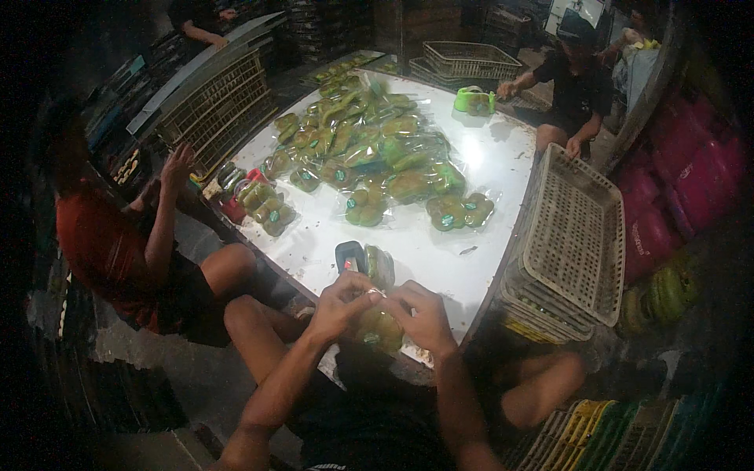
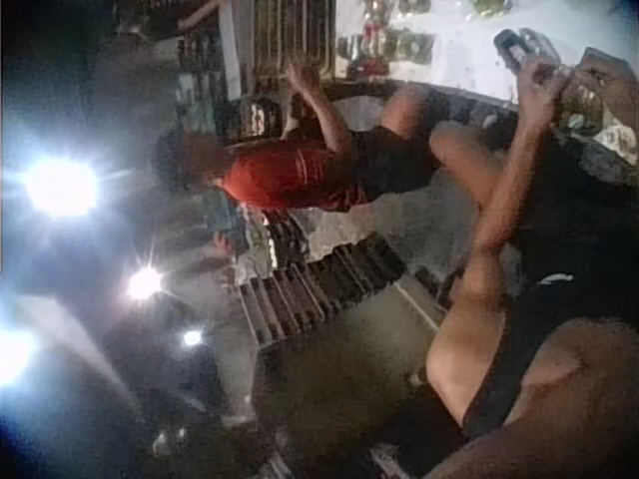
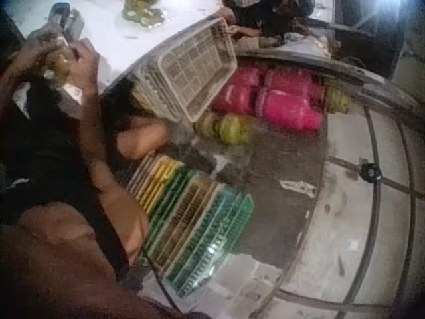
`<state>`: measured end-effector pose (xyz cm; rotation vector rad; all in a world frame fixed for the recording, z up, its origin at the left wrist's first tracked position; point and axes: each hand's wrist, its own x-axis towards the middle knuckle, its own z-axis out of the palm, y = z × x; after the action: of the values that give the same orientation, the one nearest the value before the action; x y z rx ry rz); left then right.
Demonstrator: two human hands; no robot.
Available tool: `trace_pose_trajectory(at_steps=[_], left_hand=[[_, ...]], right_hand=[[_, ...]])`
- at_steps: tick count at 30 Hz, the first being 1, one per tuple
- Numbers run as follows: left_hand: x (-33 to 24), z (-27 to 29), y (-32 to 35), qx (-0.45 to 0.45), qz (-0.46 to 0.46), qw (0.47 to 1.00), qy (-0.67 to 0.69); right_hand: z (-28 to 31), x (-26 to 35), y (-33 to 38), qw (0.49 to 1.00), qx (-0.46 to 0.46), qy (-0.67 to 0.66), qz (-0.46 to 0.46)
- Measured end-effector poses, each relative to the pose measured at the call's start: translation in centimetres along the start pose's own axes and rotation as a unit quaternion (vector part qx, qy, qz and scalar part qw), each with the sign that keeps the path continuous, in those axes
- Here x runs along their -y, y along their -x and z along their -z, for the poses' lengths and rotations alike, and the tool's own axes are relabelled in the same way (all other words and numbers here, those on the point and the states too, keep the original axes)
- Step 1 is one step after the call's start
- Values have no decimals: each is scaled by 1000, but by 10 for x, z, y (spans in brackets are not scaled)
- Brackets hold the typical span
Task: The person places green fruit into clear plastic bags, seals them with a handheld heat sealer, and stacks the finished packages on a table. Other workers are visible in the background performing similar packaging tasks.
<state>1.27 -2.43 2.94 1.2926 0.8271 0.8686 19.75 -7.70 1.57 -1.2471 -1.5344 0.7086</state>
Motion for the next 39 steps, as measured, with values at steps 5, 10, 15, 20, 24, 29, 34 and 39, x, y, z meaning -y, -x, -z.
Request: trace_pose_trajectory(at_steps=[5, 10, 15, 20, 24, 29, 34, 39], left_hand=[[13, 13, -7, 42, 89, 993, -72], [21, -7, -4, -159, -136, 957, -202], [26, -1, -12, -231, -189, 948, -113], [5, 1, -8, -120, 93, 976, 158], [-3, 25, -9, -95, 177, 942, 269], [0, 40, -21, -173, 70, 959, 212], [-7, 54, -14, -156, 81, 953, 245], [-12, 45, -12, -63, 111, 967, 219]], right_hand=[[-11, 1, 4, 993, -55, 29, -98], [-58, 2, 13, 963, -83, -184, -181], [-78, 2, 11, 812, -14, -515, -275], [-88, -12, -6, 905, -147, -349, -192], [-89, -51, -7, 872, -145, -353, -307], [-126, -125, 9, 959, -71, 4, -275], [-95, -52, 7, 983, 29, -47, -173], [-52, -103, 28, 937, 126, 300, -125]])
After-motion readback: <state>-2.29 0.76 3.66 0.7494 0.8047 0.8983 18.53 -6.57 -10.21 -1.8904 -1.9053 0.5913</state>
